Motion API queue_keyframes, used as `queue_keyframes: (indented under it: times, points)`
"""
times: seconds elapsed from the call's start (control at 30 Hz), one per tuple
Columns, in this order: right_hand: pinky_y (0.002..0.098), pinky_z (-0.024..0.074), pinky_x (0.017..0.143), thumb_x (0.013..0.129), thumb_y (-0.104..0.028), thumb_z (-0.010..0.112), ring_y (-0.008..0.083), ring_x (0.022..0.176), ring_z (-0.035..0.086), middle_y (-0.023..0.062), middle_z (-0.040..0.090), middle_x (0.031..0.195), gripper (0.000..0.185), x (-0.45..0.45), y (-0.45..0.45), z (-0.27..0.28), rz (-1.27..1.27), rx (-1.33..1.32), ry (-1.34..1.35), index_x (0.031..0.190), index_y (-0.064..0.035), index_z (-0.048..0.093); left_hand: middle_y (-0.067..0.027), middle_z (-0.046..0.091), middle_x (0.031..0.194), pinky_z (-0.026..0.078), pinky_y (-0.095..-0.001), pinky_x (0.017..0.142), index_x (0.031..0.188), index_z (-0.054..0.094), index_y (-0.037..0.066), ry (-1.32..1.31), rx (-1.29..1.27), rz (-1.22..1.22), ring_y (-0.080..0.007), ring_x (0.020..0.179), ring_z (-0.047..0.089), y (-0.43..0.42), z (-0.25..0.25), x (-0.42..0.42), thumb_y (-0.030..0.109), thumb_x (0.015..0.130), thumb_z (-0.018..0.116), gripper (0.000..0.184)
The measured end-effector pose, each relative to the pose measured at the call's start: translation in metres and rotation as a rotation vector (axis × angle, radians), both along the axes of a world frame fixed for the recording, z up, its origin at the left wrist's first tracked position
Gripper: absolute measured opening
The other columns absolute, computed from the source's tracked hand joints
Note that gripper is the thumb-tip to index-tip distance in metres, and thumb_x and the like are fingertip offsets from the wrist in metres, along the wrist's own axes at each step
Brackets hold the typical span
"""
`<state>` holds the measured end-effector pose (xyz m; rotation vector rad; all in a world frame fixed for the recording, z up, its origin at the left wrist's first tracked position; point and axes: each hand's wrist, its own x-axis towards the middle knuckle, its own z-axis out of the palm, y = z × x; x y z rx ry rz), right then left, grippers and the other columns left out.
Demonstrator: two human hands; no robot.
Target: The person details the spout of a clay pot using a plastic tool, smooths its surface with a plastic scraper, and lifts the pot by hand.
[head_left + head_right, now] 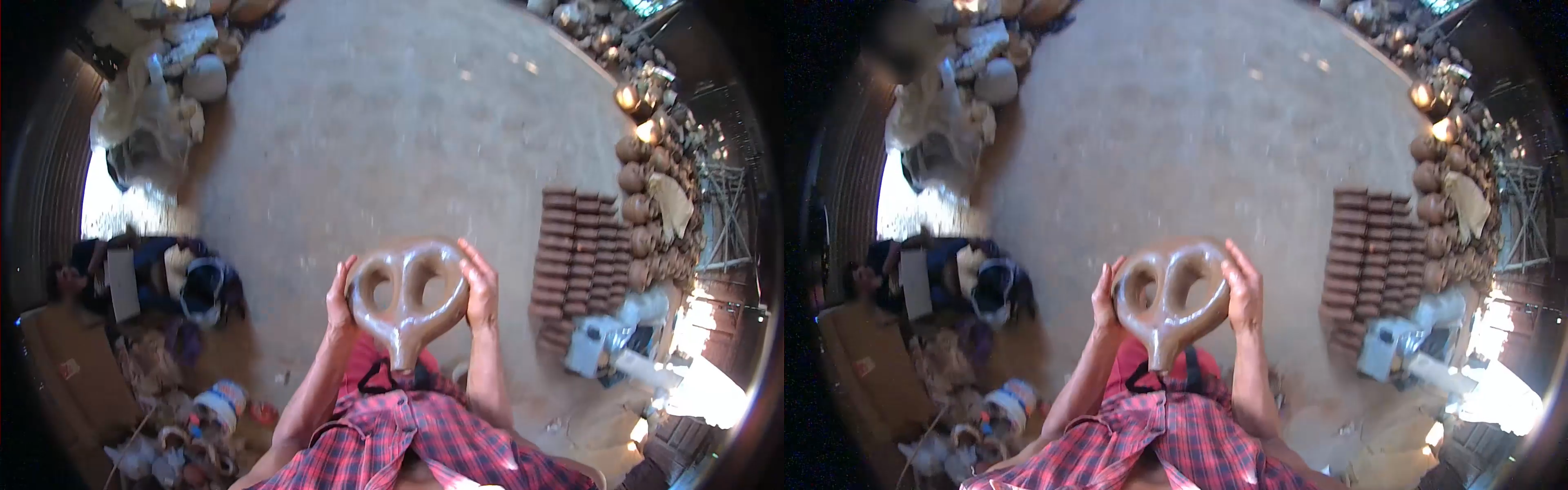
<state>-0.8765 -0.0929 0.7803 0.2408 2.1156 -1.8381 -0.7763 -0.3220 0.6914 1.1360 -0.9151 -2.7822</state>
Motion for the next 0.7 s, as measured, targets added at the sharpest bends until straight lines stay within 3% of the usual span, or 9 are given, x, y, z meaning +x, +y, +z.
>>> queue_keyframes:
  times: [0.07, 0.27, 0.3, 0.4, 0.5, 0.7]
  points:
    - [0.035, 0.0411, 0.116, 0.099, -0.023, 0.058, 0.0213, 0.135, 0.055, 0.0158, 0.062, 0.148, 0.059, -0.064, -0.021, -0.008, -0.025, -0.07, 0.036, 0.149, 0.0072, 0.056, -0.0144, 0.062, 0.143, 0.049, -0.0458, 0.114, 0.158, 0.044, 0.004, 0.078, 0.098, 0.033, -0.0273, 0.13, 0.062, -0.022, 0.001, -0.07, 0.05, 0.112, 0.049, 0.065]
    - [0.0361, 0.0433, 0.114, 0.098, -0.025, 0.059, 0.023, 0.132, 0.058, 0.0174, 0.063, 0.145, 0.06, -0.269, -0.097, -0.023, -0.102, 0.014, 0.091, 0.148, 0.0081, 0.057, -0.0159, 0.062, 0.142, 0.05, -0.0496, 0.111, 0.157, 0.044, 0.008, 0.002, 0.107, -0.081, -0.0297, 0.13, 0.061, -0.108, -0.012, -0.295, 0.059, 0.105, 0.058, 0.075]
    - [0.0382, 0.0417, 0.118, 0.099, -0.024, 0.058, 0.0296, 0.139, 0.057, 0.0239, 0.059, 0.151, 0.061, -0.304, -0.108, -0.019, -0.084, -0.01, 0.055, 0.151, 0.0085, 0.053, -0.0164, 0.061, 0.141, 0.05, -0.0492, 0.111, 0.156, 0.045, 0.008, -0.036, 0.101, -0.097, -0.0304, 0.13, 0.061, -0.122, 0.009, -0.336, 0.059, 0.105, 0.059, 0.074]
    - [0.0372, 0.0411, 0.118, 0.099, -0.024, 0.058, 0.0289, 0.139, 0.057, 0.025, 0.059, 0.15, 0.061, -0.41, -0.151, -0.002, -0.153, -0.063, 0.038, 0.15, 0.0087, 0.053, -0.0163, 0.061, 0.141, 0.05, -0.0478, 0.111, 0.155, 0.046, 0.007, -0.013, 0.046, -0.121, -0.0305, 0.129, 0.061, -0.163, 0.028, -0.448, 0.058, 0.104, 0.06, 0.074]
    - [0.035, 0.0432, 0.114, 0.098, -0.023, 0.059, 0.0249, 0.131, 0.06, 0.0202, 0.063, 0.144, 0.058, -0.507, -0.193, 0.015, -0.205, -0.075, 0.049, 0.147, 0.0086, 0.057, -0.0159, 0.061, 0.139, 0.048, -0.0465, 0.113, 0.153, 0.046, 0.003, 0.017, 0.032, -0.127, -0.0298, 0.128, 0.06, -0.204, 0.039, -0.55, 0.057, 0.104, 0.061, 0.074]
    - [0.0351, 0.0421, 0.116, 0.097, -0.024, 0.06, 0.0265, 0.134, 0.059, 0.0214, 0.062, 0.147, 0.06, -0.736, -0.264, 0.002, -0.154, -0.077, 0.076, 0.148, 0.0085, 0.057, -0.0147, 0.062, 0.139, 0.048, -0.046, 0.112, 0.152, 0.047, 0.003, 0.026, 0.005, -0.085, -0.0286, 0.128, 0.061, -0.27, 0.036, -0.77, 0.058, 0.105, 0.06, 0.074]
